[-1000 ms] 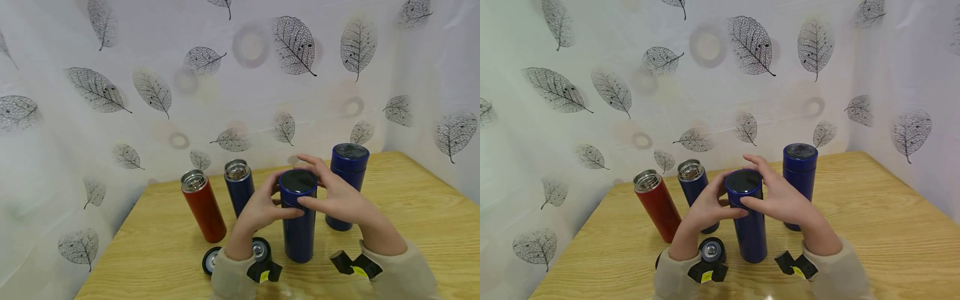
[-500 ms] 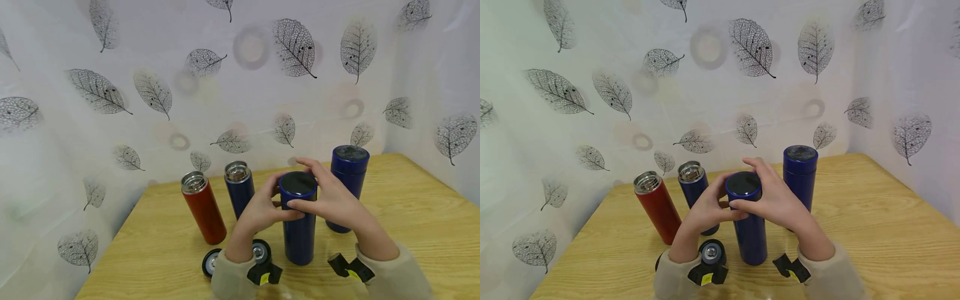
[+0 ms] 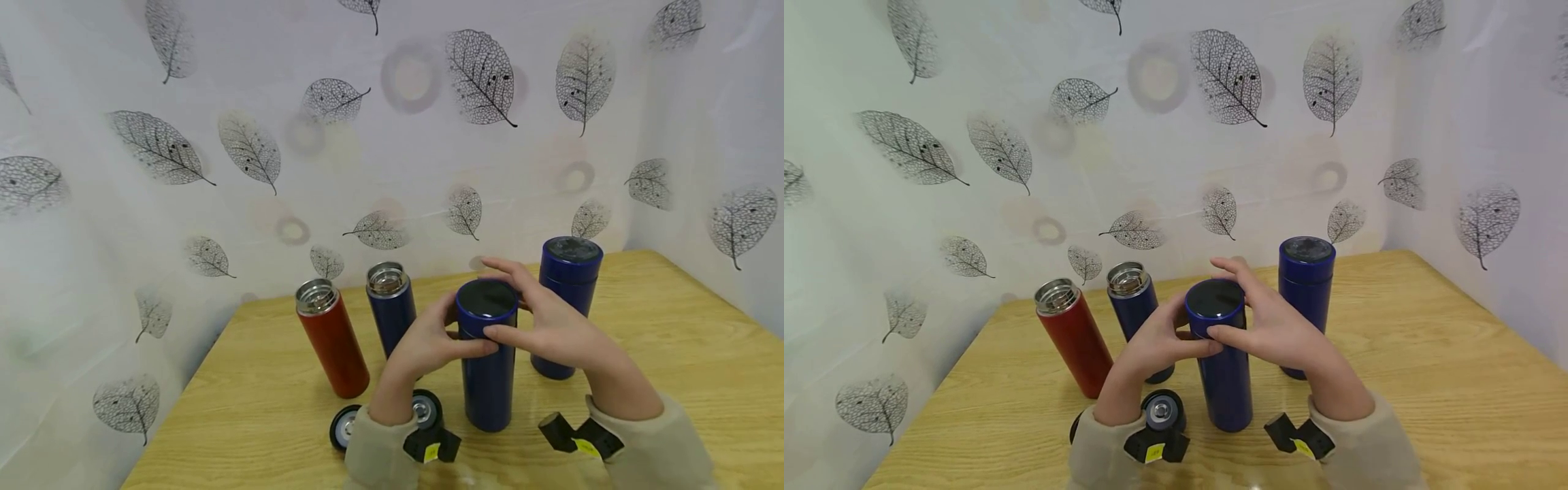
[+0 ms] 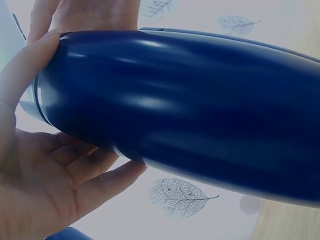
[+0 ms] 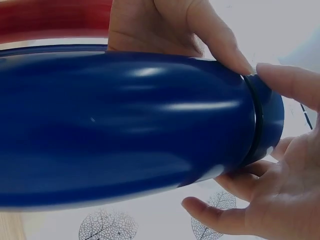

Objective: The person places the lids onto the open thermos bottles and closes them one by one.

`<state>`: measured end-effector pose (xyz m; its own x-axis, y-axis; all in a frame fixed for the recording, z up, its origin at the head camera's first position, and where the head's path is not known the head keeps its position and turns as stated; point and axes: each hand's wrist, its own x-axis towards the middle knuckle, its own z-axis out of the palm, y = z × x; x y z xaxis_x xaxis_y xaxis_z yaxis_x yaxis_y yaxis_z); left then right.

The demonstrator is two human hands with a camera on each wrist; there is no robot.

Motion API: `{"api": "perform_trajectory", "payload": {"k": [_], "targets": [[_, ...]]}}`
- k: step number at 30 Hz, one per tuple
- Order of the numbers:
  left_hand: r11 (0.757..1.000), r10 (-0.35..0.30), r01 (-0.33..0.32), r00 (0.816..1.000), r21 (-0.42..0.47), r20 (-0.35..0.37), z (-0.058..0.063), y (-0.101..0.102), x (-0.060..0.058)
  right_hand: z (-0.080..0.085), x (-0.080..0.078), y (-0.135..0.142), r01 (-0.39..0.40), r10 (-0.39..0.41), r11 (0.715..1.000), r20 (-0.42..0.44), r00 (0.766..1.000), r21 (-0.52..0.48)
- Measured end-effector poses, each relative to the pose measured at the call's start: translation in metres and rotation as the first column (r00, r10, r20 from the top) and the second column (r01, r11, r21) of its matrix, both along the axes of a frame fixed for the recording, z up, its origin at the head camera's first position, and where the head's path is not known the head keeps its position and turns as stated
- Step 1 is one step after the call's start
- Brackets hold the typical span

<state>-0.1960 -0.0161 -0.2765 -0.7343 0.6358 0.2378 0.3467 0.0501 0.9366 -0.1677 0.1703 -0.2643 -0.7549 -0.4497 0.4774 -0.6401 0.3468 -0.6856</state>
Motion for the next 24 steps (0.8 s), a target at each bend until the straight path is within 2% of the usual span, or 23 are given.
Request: {"api": "perform_trajectory", "payload": {"k": [3,11,13,18,21,23,24], "targets": [[1.000,0.005,-0.005,1.000,-0.004,-0.001,0.004,-0.001,0.004,0.000,0.001,-0.001,0.019,-0.019,1.000,0.006,1.000,0.002],[0.999,0.022,-0.023,1.000,-0.030,-0.016,-0.010,0.001,-0.009,0.001,0.002,-0.006,0.133,-0.133,0.991,0.015,0.991,0.017],[0.999,0.027,-0.027,1.000,-0.036,-0.015,-0.008,0.001,-0.008,0.001,0.002,-0.007,0.160,-0.161,0.987,0.016,0.987,0.022],[0.998,0.039,-0.040,0.999,-0.054,-0.018,0.006,0.000,0.003,-0.001,0.001,-0.011,0.231,-0.232,0.972,0.007,0.973,0.042],[0.997,0.040,-0.042,0.999,-0.066,-0.027,0.012,-0.001,0.008,-0.004,-0.001,-0.011,0.215,-0.216,0.975,0.016,0.976,0.048],[0.997,0.034,-0.036,0.999,-0.072,-0.027,0.013,-0.002,0.009,-0.005,-0.003,-0.009,0.153,-0.154,0.988,0.027,0.988,0.032],[0.997,0.027,-0.029,0.999,-0.068,-0.029,0.009,-0.002,0.006,-0.006,-0.004,-0.008,0.114,-0.114,0.993,0.035,0.993,0.021]]}}
